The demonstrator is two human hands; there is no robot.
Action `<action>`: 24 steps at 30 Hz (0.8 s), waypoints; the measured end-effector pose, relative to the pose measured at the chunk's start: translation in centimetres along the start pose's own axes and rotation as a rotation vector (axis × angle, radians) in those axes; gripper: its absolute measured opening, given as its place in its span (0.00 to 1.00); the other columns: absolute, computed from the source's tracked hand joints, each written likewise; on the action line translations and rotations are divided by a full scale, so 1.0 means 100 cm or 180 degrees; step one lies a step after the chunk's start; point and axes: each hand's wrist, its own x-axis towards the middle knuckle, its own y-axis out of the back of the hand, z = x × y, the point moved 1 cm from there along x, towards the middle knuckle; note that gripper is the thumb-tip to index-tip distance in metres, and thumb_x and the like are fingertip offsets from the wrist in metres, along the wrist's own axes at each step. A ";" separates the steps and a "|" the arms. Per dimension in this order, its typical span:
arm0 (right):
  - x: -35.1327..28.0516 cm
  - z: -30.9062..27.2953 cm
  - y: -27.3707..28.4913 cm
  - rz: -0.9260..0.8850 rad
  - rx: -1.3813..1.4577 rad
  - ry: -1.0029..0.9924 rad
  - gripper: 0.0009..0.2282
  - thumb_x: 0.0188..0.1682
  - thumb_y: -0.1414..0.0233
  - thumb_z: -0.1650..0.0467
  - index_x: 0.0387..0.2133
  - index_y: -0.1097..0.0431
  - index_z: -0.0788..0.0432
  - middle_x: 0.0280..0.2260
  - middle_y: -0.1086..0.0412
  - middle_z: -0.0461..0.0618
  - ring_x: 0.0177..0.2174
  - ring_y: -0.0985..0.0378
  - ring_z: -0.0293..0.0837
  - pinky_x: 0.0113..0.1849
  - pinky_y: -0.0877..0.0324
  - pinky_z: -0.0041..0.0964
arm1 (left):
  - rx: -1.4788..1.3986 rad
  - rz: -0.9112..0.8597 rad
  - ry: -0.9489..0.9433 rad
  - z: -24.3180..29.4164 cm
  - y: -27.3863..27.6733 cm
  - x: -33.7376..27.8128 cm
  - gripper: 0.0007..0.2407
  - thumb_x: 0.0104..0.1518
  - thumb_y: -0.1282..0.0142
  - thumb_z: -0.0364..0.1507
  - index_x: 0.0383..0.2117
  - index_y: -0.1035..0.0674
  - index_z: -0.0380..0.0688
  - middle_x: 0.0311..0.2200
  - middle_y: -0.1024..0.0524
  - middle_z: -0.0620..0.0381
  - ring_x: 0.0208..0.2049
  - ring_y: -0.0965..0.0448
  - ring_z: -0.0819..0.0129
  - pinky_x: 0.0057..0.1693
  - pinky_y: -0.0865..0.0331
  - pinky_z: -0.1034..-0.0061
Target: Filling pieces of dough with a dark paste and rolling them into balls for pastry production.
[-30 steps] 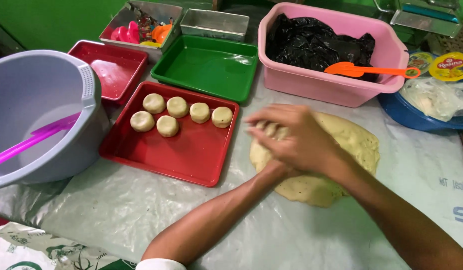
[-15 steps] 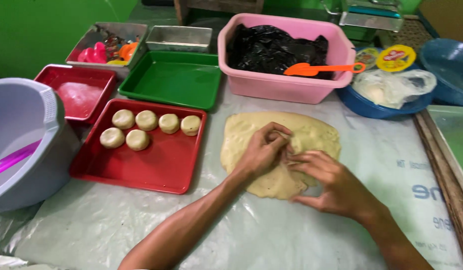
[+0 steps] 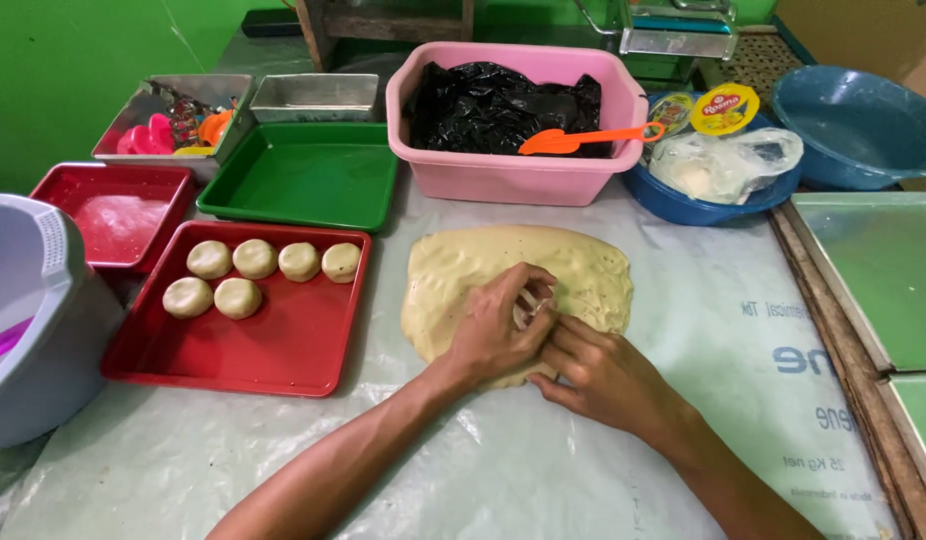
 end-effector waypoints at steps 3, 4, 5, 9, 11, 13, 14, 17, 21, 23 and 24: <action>-0.007 0.007 -0.008 0.0066 0.0174 -0.0057 0.07 0.51 0.44 0.65 0.30 0.24 0.55 0.30 0.25 0.49 0.40 0.19 0.52 0.31 0.21 0.39 | -0.0015 -0.0537 -0.0128 0.016 0.016 0.001 0.14 0.58 0.43 0.35 0.48 0.24 0.44 0.39 0.22 0.46 0.44 0.20 0.44 0.51 0.24 0.57; -0.003 0.005 -0.003 0.0075 0.0171 -0.0072 0.07 0.51 0.44 0.65 0.30 0.24 0.55 0.30 0.25 0.49 0.40 0.19 0.52 0.31 0.21 0.39 | -0.0015 -0.0554 -0.0134 0.023 0.023 0.004 0.14 0.58 0.43 0.35 0.48 0.24 0.44 0.39 0.22 0.46 0.44 0.20 0.44 0.51 0.24 0.57; 0.001 0.003 0.002 0.0165 0.0297 -0.0038 0.06 0.50 0.44 0.67 0.32 0.24 0.56 0.34 0.24 0.52 0.44 0.20 0.54 0.33 0.20 0.43 | -0.0034 -0.0924 -0.0206 0.029 0.028 0.007 0.21 0.56 0.41 0.39 0.52 0.26 0.41 0.42 0.24 0.42 0.49 0.24 0.40 0.56 0.29 0.51; -0.001 0.006 -0.002 0.0355 0.0632 -0.0151 0.06 0.54 0.46 0.69 0.39 0.24 0.56 0.39 0.23 0.53 0.47 0.21 0.56 0.40 0.21 0.44 | 0.0605 -0.1942 -0.0362 0.051 0.036 0.015 0.45 0.36 0.33 0.53 0.60 0.32 0.34 0.62 0.37 0.26 0.67 0.44 0.28 0.70 0.48 0.42; -0.002 0.006 -0.003 0.0406 0.0671 -0.0254 0.05 0.53 0.45 0.69 0.39 0.24 0.56 0.40 0.22 0.51 0.47 0.20 0.53 0.40 0.21 0.42 | 0.0837 -0.2022 -0.0425 0.030 0.026 0.009 0.43 0.38 0.33 0.47 0.62 0.34 0.35 0.65 0.42 0.29 0.69 0.49 0.28 0.69 0.48 0.41; -0.003 0.007 -0.004 0.0451 0.0705 -0.0344 0.05 0.53 0.44 0.70 0.39 0.23 0.55 0.41 0.21 0.49 0.46 0.19 0.50 0.41 0.21 0.41 | 0.1070 -0.2084 -0.0490 0.017 0.019 0.006 0.41 0.40 0.32 0.41 0.64 0.37 0.37 0.68 0.47 0.31 0.70 0.53 0.29 0.68 0.48 0.40; -0.004 0.007 -0.006 0.0481 0.0803 -0.0478 0.06 0.52 0.44 0.70 0.40 0.23 0.55 0.41 0.20 0.49 0.46 0.19 0.50 0.42 0.21 0.41 | 0.0925 -0.1978 -0.0551 0.014 0.018 0.005 0.37 0.43 0.37 0.35 0.63 0.36 0.35 0.67 0.45 0.30 0.69 0.51 0.27 0.68 0.47 0.40; 0.003 0.005 0.003 0.0467 0.0949 -0.0637 0.07 0.52 0.45 0.69 0.40 0.22 0.54 0.41 0.20 0.48 0.46 0.18 0.49 0.42 0.21 0.42 | 0.0566 -0.1870 -0.0497 0.014 0.022 0.007 0.34 0.45 0.42 0.26 0.64 0.38 0.31 0.66 0.43 0.26 0.68 0.50 0.24 0.68 0.48 0.39; 0.006 0.002 0.017 0.0110 0.1149 -0.0683 0.13 0.51 0.44 0.66 0.48 0.25 0.52 0.46 0.22 0.48 0.51 0.22 0.51 0.47 0.24 0.46 | 0.0136 -0.2029 -0.0046 0.014 0.029 0.008 0.41 0.43 0.43 0.25 0.70 0.47 0.36 0.69 0.46 0.32 0.70 0.52 0.29 0.71 0.51 0.42; 0.007 0.003 0.019 0.0005 0.1178 -0.0658 0.13 0.50 0.46 0.69 0.49 0.26 0.53 0.46 0.22 0.51 0.52 0.23 0.54 0.48 0.25 0.49 | 0.0091 -0.2048 0.0046 0.016 0.032 0.011 0.41 0.43 0.42 0.24 0.70 0.47 0.37 0.69 0.45 0.33 0.70 0.52 0.29 0.71 0.51 0.42; 0.007 0.003 0.021 -0.0099 0.1204 -0.0635 0.14 0.50 0.47 0.71 0.50 0.27 0.55 0.47 0.23 0.54 0.52 0.24 0.57 0.49 0.25 0.51 | 0.0044 -0.2069 0.0134 0.017 0.033 0.012 0.41 0.43 0.42 0.23 0.70 0.47 0.38 0.69 0.44 0.34 0.70 0.52 0.30 0.71 0.50 0.42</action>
